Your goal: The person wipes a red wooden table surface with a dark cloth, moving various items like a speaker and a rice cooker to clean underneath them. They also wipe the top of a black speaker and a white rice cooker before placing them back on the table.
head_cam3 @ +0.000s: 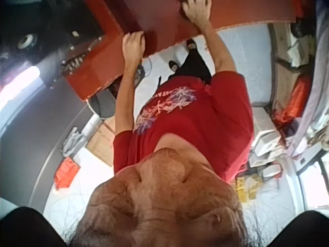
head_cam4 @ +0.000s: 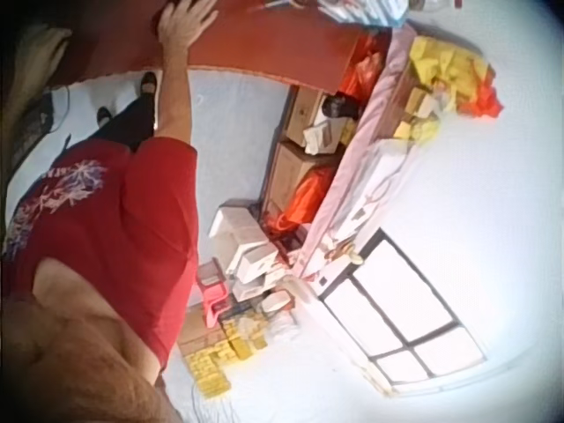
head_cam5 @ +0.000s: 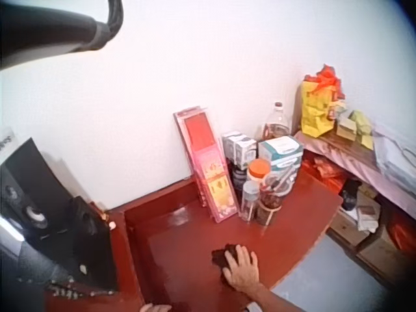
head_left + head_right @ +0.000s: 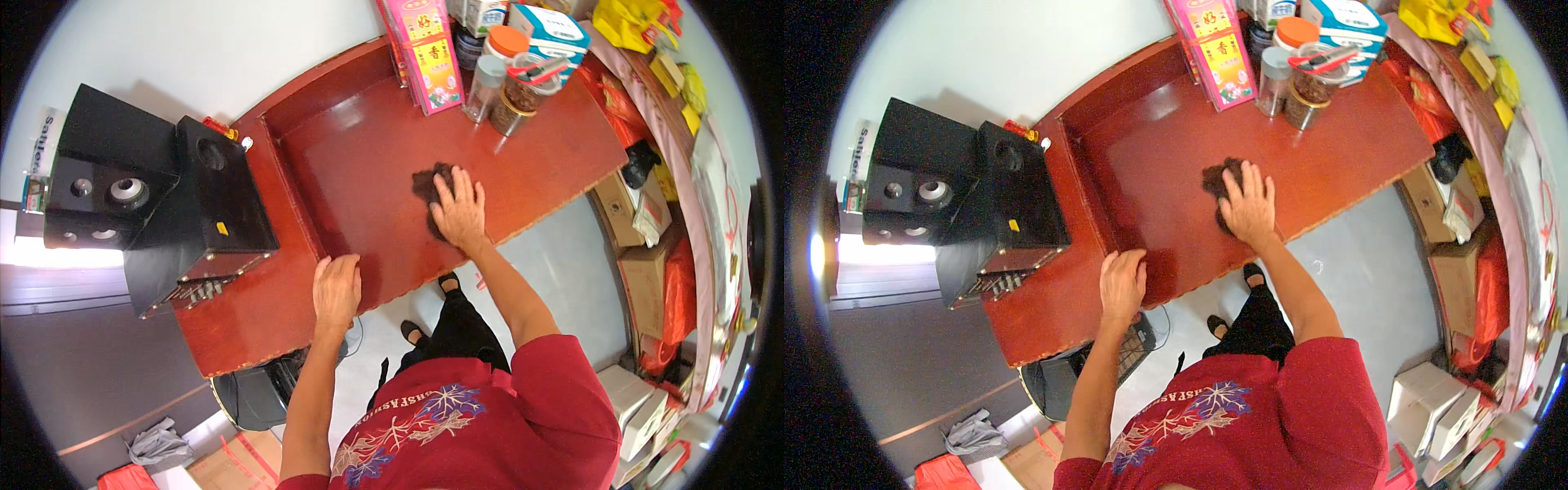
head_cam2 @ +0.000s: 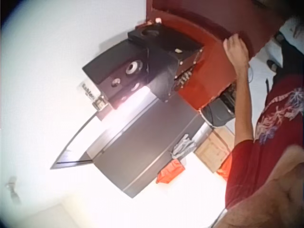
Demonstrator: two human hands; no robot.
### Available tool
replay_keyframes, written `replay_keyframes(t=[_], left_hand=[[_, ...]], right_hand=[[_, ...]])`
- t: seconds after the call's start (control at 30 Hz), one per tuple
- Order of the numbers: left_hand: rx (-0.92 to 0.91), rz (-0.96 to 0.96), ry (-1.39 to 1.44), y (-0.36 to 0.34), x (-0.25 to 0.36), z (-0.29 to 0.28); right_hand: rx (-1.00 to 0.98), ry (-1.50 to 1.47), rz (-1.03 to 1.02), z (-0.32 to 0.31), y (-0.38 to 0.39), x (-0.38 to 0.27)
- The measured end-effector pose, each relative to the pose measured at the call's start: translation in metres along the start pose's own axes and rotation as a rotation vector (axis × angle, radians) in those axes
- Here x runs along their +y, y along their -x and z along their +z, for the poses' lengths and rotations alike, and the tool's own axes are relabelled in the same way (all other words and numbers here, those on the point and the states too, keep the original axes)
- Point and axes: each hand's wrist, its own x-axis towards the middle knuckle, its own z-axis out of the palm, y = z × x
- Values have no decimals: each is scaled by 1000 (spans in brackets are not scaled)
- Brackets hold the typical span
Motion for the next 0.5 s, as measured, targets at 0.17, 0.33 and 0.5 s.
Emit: replay_keyframes(t=[0.17, 0.33, 0.5], left_hand=[[51, -81, 38, -15, 1, -2], [72, -98, 20, -23, 2, 2], [38, -125, -7, -17, 4, -1]], right_hand=[[146, 3, 70, 0, -98, 32], [179, 47, -24, 5, -108, 36], [57, -131, -267, -18, 4, 17]])
